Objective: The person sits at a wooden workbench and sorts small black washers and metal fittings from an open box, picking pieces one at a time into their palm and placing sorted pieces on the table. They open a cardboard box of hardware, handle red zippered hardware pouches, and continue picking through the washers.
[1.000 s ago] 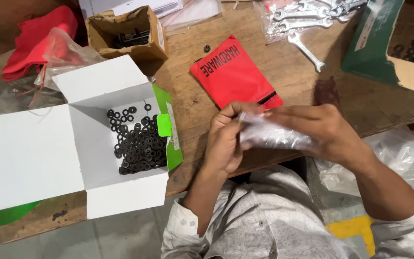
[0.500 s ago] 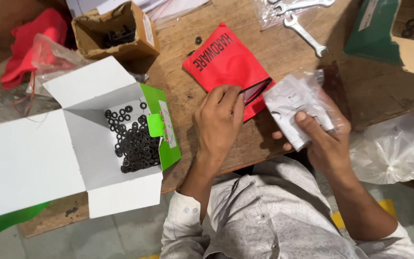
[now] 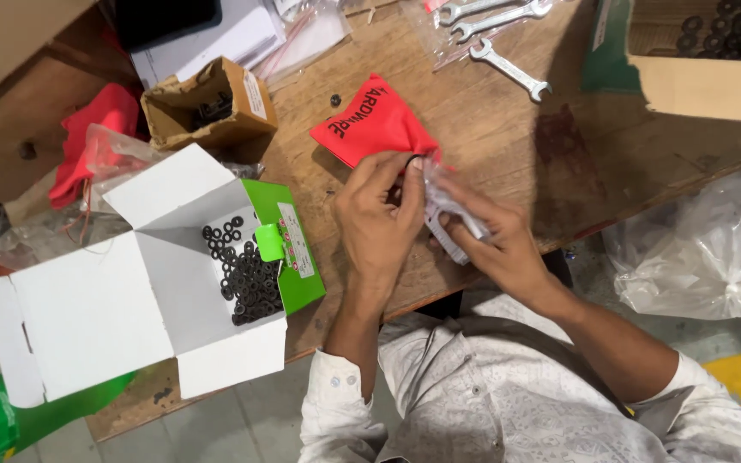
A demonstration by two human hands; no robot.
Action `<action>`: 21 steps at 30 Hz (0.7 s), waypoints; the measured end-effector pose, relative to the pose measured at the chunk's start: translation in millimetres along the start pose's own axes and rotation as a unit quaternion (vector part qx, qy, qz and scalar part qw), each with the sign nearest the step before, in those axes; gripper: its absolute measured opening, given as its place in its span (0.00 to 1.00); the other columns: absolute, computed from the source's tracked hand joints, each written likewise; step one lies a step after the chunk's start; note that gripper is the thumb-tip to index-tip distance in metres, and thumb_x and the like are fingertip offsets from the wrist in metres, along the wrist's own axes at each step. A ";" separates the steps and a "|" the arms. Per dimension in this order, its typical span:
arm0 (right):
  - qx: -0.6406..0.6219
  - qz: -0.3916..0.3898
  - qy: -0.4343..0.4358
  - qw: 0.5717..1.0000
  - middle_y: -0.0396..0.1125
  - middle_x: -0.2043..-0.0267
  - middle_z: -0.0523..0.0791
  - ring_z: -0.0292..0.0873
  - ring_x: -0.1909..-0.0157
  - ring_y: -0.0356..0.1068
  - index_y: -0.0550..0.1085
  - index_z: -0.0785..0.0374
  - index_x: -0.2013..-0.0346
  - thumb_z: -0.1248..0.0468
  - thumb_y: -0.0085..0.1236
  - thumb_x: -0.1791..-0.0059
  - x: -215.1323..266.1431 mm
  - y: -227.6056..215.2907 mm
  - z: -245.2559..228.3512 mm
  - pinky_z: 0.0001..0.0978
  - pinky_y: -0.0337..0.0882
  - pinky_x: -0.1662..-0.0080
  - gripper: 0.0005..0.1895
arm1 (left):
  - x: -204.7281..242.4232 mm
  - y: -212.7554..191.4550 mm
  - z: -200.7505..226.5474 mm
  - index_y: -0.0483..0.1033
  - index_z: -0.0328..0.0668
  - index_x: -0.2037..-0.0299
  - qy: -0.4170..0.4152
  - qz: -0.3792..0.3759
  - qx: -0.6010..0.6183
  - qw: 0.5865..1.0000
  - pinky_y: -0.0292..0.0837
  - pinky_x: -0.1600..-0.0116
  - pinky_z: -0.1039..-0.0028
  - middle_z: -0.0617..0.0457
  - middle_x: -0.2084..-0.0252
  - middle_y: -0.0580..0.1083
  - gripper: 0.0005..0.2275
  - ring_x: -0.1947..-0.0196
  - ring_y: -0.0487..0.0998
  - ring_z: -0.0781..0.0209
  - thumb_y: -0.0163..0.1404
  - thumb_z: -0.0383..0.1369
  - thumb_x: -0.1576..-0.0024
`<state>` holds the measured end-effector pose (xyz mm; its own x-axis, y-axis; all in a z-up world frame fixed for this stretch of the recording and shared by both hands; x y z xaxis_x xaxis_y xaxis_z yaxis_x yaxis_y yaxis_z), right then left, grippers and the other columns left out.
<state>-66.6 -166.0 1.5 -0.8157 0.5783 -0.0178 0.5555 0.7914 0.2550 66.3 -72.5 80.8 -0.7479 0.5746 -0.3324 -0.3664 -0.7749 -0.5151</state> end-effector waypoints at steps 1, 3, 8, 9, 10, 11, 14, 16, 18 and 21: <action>0.095 -0.042 -0.044 0.994 0.69 0.38 0.56 0.45 0.49 0.76 0.66 0.64 0.31 0.75 0.51 0.48 -4.5 1.4 -9.8 0.34 0.78 0.51 0.28 | -1.6 -0.2 -1.7 0.82 0.34 0.57 -0.008 -0.008 0.014 1.000 0.75 0.66 0.77 0.49 0.62 0.79 0.05 0.72 0.80 0.66 0.58 0.27 0.41; 0.188 -0.081 -0.087 0.975 0.69 0.35 0.56 0.47 0.43 0.75 0.68 0.65 0.33 0.75 0.53 0.49 -11.3 2.0 -21.0 0.36 0.76 0.46 0.28 | -3.4 -1.1 -5.3 0.82 0.33 0.58 -0.015 -0.017 0.027 0.999 0.74 0.67 0.77 0.49 0.63 0.80 0.05 0.73 0.80 0.66 0.59 0.26 0.42; 0.399 -0.184 -0.134 0.888 0.73 0.49 0.52 0.54 0.49 0.75 0.75 0.58 0.40 0.72 0.60 0.54 -24.8 13.6 -35.0 0.43 0.74 0.50 0.26 | -0.9 -6.3 -10.7 0.82 0.32 0.60 0.015 -0.011 0.024 1.000 0.75 0.63 0.77 0.49 0.62 0.80 0.04 0.70 0.81 0.66 0.58 0.24 0.43; 0.398 -0.185 -0.134 0.888 0.73 0.49 0.52 0.54 0.49 0.75 0.75 0.58 0.40 0.72 0.60 0.54 -26.0 13.8 -37.7 0.43 0.74 0.50 0.26 | -0.2 -6.9 -11.2 0.82 0.32 0.60 0.014 -0.011 0.022 1.000 0.75 0.63 0.77 0.49 0.62 0.80 0.04 0.70 0.81 0.66 0.58 0.24 0.43; 0.422 -0.208 -0.139 0.872 0.73 0.49 0.51 0.54 0.56 0.76 0.77 0.56 0.43 0.72 0.61 0.57 -25.8 17.3 -38.6 0.43 0.75 0.56 0.27 | 0.4 -7.7 -13.6 0.82 0.32 0.60 0.001 -0.012 0.028 1.000 0.75 0.64 0.77 0.49 0.62 0.79 0.05 0.70 0.81 0.66 0.58 0.24 0.43; 0.446 -0.231 -0.145 0.853 0.74 0.50 0.50 0.55 0.63 0.76 0.78 0.54 0.46 0.72 0.62 0.60 -26.5 20.9 -39.7 0.43 0.75 0.62 0.27 | 0.5 -8.8 -16.1 0.83 0.32 0.59 -0.011 -0.011 0.035 0.999 0.75 0.64 0.78 0.49 0.61 0.79 0.05 0.70 0.81 0.66 0.58 0.24 0.44; 0.463 -0.235 -0.179 0.836 0.73 0.43 0.51 0.55 0.69 0.75 0.79 0.53 0.49 0.71 0.63 0.62 -27.8 31.1 -55.4 0.44 0.75 0.67 0.26 | 2.9 -13.5 -12.0 0.83 0.32 0.60 -0.006 0.000 0.017 1.000 0.76 0.65 0.77 0.49 0.61 0.79 0.05 0.71 0.80 0.65 0.59 0.24 0.45; 0.427 -0.205 -0.152 0.867 0.74 0.45 0.50 0.51 0.68 0.76 0.78 0.54 0.47 0.71 0.62 0.58 -27.1 30.9 -46.3 0.42 0.76 0.65 0.25 | 6.4 -15.3 -10.2 0.83 0.32 0.59 0.000 0.002 0.002 1.000 0.76 0.65 0.77 0.49 0.61 0.79 0.06 0.71 0.80 0.65 0.60 0.24 0.44; 0.392 -0.170 -0.129 0.895 0.75 0.46 0.50 0.48 0.66 0.77 0.77 0.56 0.44 0.71 0.61 0.55 -24.3 32.1 -36.0 0.40 0.76 0.64 0.24 | 8.3 -15.1 -8.3 0.83 0.33 0.58 0.014 0.004 -0.009 1.000 0.77 0.65 0.76 0.49 0.60 0.79 0.06 0.71 0.81 0.65 0.60 0.25 0.44; 0.277 -0.038 -0.092 0.956 0.76 0.51 0.50 0.40 0.58 0.78 0.72 0.64 0.41 0.72 0.58 0.48 -21.5 21.8 -21.1 0.36 0.78 0.59 0.20 | 12.1 -10.9 -3.1 0.82 0.33 0.56 0.067 0.004 -0.019 0.998 0.79 0.60 0.75 0.48 0.57 0.78 0.06 0.64 0.82 0.63 0.59 0.24 0.41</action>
<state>-40.3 -165.3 27.9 -0.8426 0.5004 -0.1991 0.5385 0.7858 -0.3042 62.9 -56.2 80.0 -0.6697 0.6000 -0.4375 -0.3369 -0.7706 -0.5410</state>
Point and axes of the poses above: each hand's wrist, its own x-axis away from the middle knuckle, its own y-axis out of the palm, z = x × y, the point moved 7 cm from there along -x, towards the middle knuckle
